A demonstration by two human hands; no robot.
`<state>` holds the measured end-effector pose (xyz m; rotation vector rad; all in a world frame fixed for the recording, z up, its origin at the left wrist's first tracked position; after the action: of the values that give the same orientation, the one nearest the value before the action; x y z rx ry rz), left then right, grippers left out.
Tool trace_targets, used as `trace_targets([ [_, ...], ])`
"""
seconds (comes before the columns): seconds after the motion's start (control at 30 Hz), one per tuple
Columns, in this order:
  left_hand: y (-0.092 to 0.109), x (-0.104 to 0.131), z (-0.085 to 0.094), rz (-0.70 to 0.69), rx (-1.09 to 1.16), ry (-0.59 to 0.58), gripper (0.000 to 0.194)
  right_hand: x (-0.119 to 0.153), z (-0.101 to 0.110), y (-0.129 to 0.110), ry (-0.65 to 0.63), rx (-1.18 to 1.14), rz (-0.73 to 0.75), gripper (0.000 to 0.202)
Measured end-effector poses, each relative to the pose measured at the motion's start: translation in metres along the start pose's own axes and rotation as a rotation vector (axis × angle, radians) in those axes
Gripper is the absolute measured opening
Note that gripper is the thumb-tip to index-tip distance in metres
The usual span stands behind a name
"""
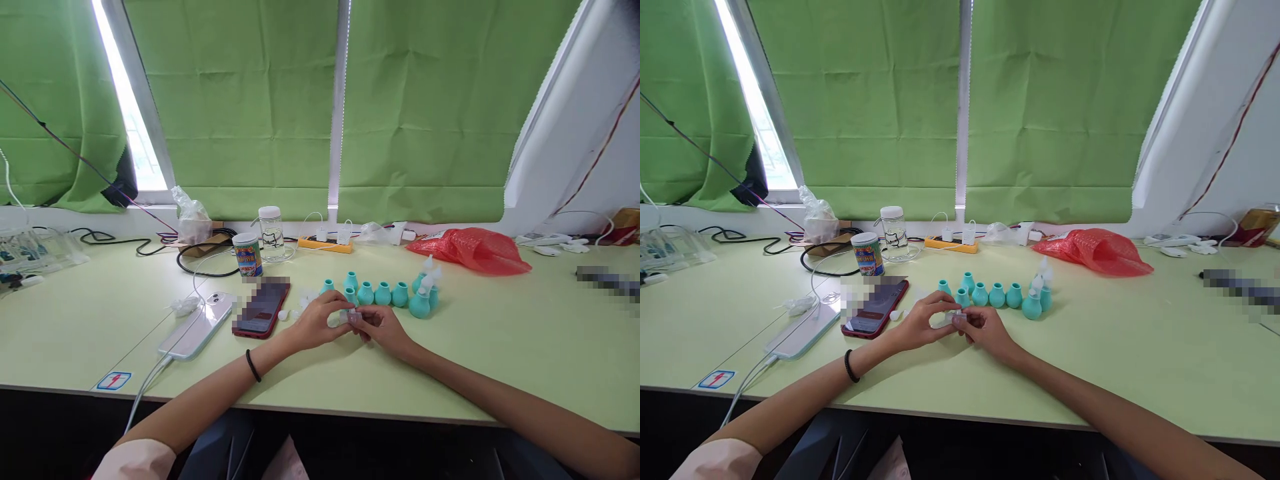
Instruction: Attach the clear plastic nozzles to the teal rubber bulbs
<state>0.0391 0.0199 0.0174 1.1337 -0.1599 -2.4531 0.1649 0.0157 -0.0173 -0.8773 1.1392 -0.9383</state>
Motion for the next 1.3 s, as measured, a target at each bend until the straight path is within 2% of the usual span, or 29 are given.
trace_targets([
  [0.27,0.002,0.003,-0.002,-0.173,-0.116,0.002,0.018,0.002,-0.005,-0.002,-0.078,0.003,0.006,0.024],
  [0.37,0.002,0.003,-0.001,-0.17,-0.139,0.058,0.019,0.0,-0.004,-0.001,-0.048,-0.054,-0.015,0.024],
  [0.47,0.0,0.003,0.0,-0.113,-0.128,0.112,0.023,-0.002,0.0,0.002,0.015,-0.09,-0.026,0.027],
  [0.57,-0.003,0.002,0.002,0.016,-0.048,0.08,0.03,-0.002,0.004,0.001,0.088,-0.05,0.02,0.028],
  [0.67,-0.009,0.001,0.003,0.249,0.124,-0.01,0.033,0.001,0.008,-0.004,0.176,0.06,0.112,0.028],
  [0.73,-0.012,0.001,0.001,0.389,0.299,-0.091,0.028,0.003,0.008,-0.009,0.186,0.12,0.176,0.027],
  [0.8,-0.012,0.0,-0.003,0.468,0.45,-0.181,0.029,0.005,0.007,-0.012,0.169,0.157,0.228,0.025],
  [0.9,-0.011,-0.001,-0.005,0.486,0.481,-0.225,0.035,0.006,0.005,-0.014,0.148,0.203,0.288,0.024],
  [1.1,-0.007,-0.001,-0.002,0.408,0.297,-0.175,0.036,0.006,0.004,-0.012,0.125,0.274,0.36,0.025],
  [1.23,-0.014,0.002,-0.006,0.422,0.226,-0.118,0.033,0.007,0.006,-0.013,0.055,0.302,0.38,0.04],
  [1.3,-0.017,0.003,-0.007,0.409,0.157,-0.072,0.031,0.007,0.011,-0.018,0.087,0.347,0.427,0.042],
])
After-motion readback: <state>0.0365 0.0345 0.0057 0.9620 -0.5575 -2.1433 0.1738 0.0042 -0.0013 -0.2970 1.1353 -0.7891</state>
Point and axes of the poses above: each hand's wrist, its own x-axis away from the middle knuckle, its own z-axis out of the back of the hand, y = z × x, the point moved 4 cm from there along -x, towards the middle knuckle, and after that the axes turned 8 degrees about y, right-handed, at the moved point
